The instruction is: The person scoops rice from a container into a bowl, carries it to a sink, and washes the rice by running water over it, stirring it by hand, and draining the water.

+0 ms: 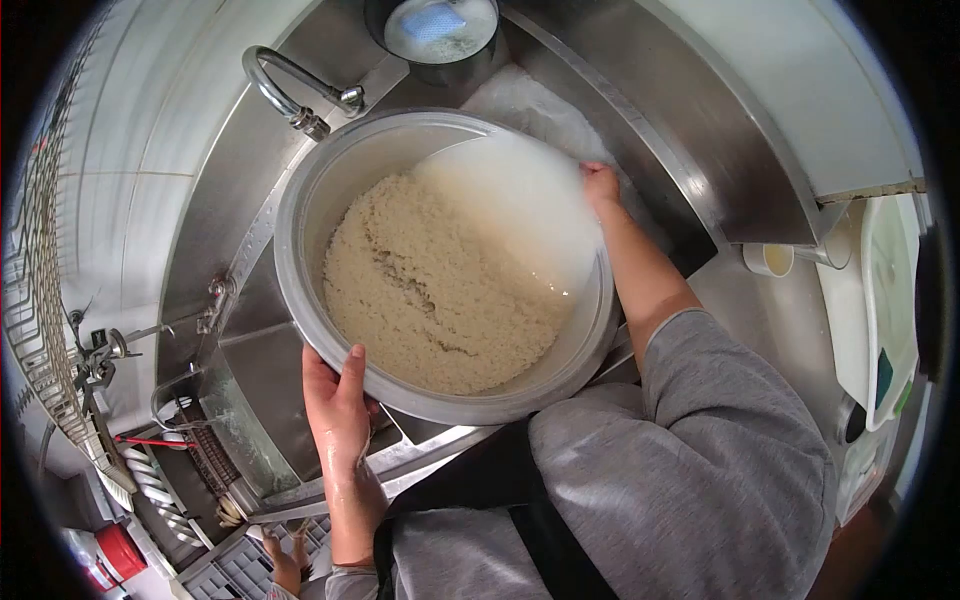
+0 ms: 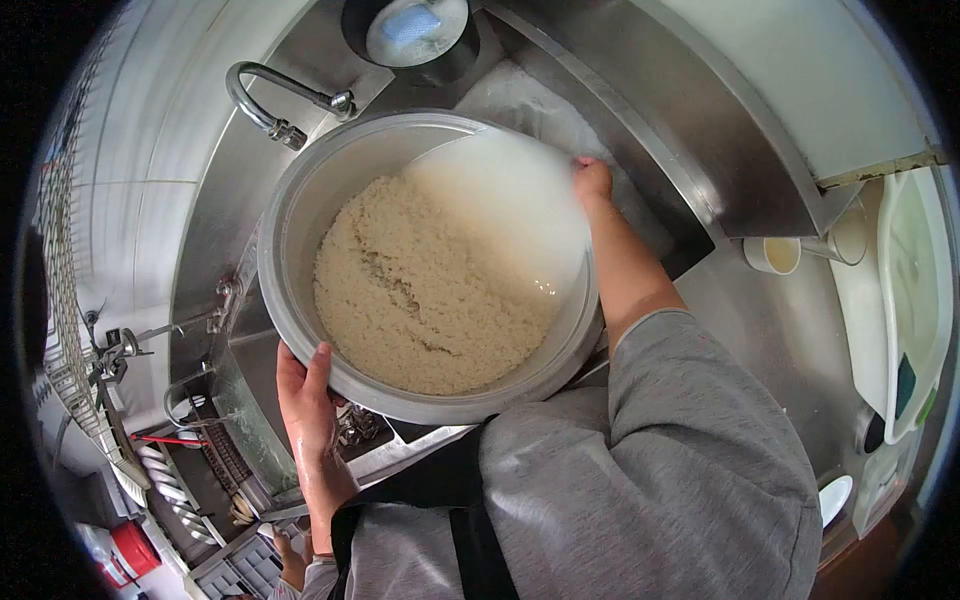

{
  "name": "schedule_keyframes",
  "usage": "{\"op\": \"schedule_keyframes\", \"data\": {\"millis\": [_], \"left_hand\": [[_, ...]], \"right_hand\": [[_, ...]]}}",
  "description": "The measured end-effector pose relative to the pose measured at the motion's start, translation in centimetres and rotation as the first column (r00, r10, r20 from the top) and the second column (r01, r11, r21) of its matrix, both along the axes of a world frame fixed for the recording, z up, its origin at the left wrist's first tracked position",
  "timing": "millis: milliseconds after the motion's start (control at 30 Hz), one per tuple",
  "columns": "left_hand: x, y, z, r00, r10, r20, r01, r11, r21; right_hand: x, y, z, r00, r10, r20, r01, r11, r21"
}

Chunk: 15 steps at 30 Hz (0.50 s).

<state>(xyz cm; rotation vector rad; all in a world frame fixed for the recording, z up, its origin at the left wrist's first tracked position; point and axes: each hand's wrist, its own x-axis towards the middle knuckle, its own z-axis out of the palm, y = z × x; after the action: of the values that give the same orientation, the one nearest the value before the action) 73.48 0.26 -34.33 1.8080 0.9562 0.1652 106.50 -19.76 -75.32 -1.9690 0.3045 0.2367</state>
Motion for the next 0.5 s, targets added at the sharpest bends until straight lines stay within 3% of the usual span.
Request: {"op": "schedule_keyframes", "data": {"millis": [300,500], "left_hand": [[0.4,-0.9,0.4,0.999,-0.004,0.052,0.005,1.0,-0.022],[0.7,-1.4,0.9,0.999,-0.02,0.048,0.021,0.999,-0.026]], "right_hand": [[0.6,0.1,-1.0,0.997,0.056,0.052,-0.049,0.991,-0.122],[0.5,0.2,-1.0,0.998,0.046,0.047,-0.042,0.997,-0.07]]}}
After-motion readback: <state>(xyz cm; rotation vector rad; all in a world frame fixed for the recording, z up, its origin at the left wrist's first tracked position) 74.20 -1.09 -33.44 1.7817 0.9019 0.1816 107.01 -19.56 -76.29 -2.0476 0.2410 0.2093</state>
